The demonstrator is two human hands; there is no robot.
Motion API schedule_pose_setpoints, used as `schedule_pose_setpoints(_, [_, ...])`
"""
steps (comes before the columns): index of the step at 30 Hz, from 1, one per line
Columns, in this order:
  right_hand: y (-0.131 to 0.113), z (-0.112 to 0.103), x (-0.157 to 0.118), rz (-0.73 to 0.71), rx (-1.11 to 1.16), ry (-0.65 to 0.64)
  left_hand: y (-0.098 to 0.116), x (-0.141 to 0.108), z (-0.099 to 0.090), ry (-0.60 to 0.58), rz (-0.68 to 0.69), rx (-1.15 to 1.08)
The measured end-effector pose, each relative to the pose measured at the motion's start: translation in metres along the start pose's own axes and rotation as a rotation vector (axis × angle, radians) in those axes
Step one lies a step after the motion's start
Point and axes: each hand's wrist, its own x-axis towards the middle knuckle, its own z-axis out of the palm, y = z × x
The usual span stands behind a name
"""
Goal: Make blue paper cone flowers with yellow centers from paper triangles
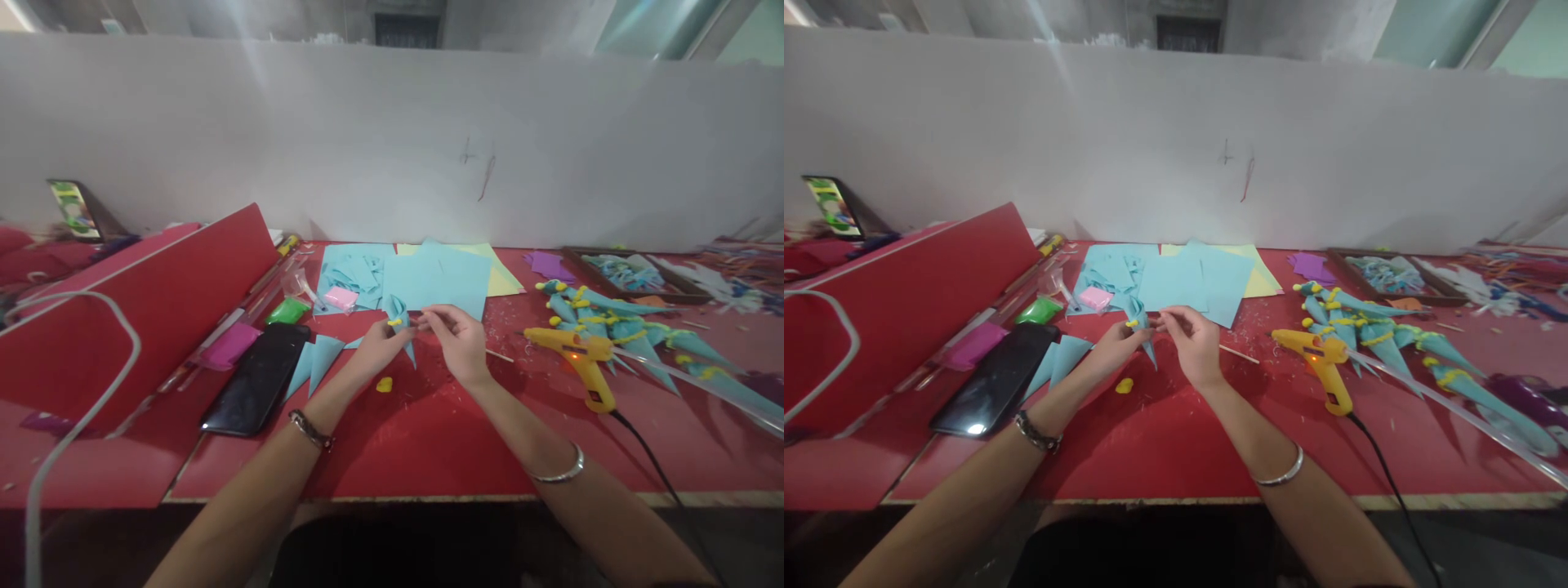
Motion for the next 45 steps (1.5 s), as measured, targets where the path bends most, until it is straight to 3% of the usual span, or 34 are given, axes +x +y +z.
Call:
schedule_pose_setpoints(5, [-0.0049, -0.0013, -0.001, -0.188, -0.147, -0.003, 0.0006, -0.0009, 0.0009, -0.023, -0.002, 0.008])
schedule_pose_setpoints(12, [-0.0075, -0.0021, -0.0012, -0.229, -0.134, -0.082, 0.0033, -0.0045, 0.0043, -0.004, 0.036, 0.061])
schedule_pose_setpoints(29, [-0.0047, -0.0004, -0.0031, -0.174, -0.123, -0.139, 0.0077, -0.007, 0.0041, -0.018, 0.055, 0.027])
schedule_pose_setpoints(45, [0.0022, 0.0009, -0.0017, -0.082, -0.037, -0.155, 0.0034, -0.0061, 0.0034, 0.016, 0.077, 0.163])
